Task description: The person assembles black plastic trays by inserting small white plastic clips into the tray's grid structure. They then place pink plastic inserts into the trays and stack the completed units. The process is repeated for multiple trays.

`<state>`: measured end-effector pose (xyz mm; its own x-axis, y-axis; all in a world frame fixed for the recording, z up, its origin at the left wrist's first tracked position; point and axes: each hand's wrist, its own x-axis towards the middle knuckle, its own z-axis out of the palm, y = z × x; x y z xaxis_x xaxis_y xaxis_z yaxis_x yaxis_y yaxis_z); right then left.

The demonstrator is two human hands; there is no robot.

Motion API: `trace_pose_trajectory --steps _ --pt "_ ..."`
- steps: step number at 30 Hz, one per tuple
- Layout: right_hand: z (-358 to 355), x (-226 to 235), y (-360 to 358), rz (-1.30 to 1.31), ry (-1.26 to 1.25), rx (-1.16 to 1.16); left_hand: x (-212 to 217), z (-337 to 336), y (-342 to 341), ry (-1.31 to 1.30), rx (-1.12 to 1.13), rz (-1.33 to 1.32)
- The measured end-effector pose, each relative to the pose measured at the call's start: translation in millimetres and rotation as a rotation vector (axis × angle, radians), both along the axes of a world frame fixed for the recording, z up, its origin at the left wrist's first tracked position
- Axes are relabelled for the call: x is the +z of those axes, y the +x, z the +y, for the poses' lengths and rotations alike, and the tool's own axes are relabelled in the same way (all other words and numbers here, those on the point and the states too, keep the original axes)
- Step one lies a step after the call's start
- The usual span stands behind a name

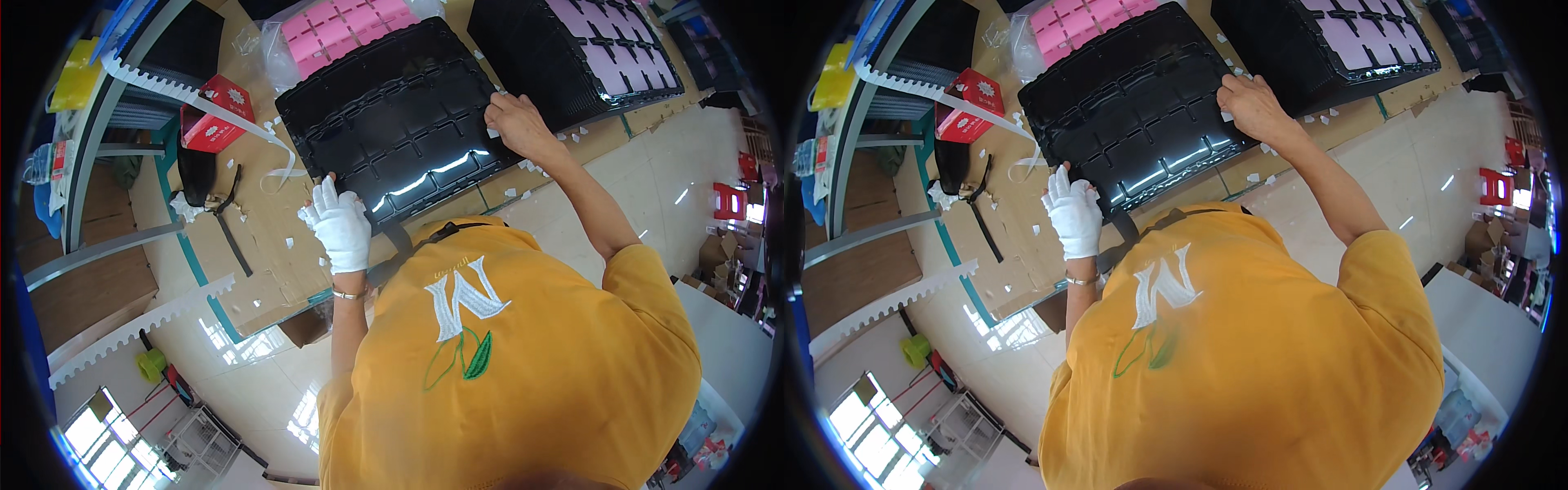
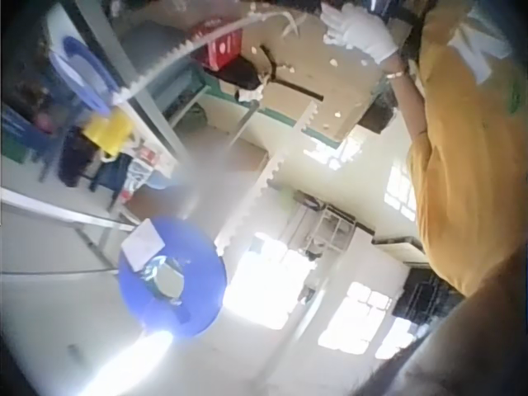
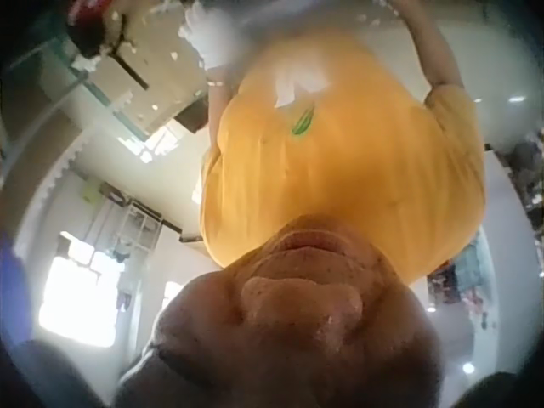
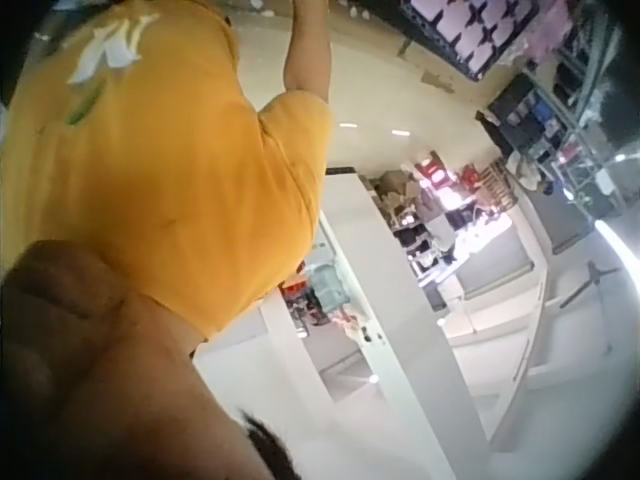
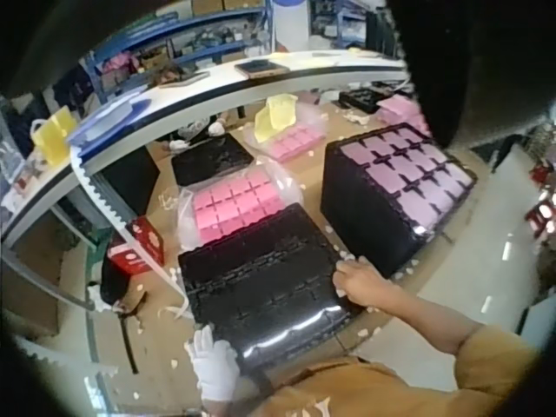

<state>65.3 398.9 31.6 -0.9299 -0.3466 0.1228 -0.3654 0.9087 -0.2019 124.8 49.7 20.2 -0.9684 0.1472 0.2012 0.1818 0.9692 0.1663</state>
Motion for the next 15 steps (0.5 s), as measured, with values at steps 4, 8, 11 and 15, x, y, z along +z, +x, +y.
trace_pose_trajectory --steps 4,8,11,15 --pt "3.3 -2.7 -0.9 0.044 -0.005 0.052 1.7 -2.5 -1.9 0.047 0.005 -0.008" --pt "14.4 0.8 15.1 0.236 -0.094 0.199 1.5 -1.0 -1.2 0.043 0.013 0.007" --pt "18.4 18.3 47.0 0.379 -0.220 0.072 5.6 0.3 -2.7 0.068 0.005 0.003" --pt "39.9 19.7 51.8 0.388 -0.039 -0.195 2.8 -0.7 -0.6 0.092 0.004 0.022"
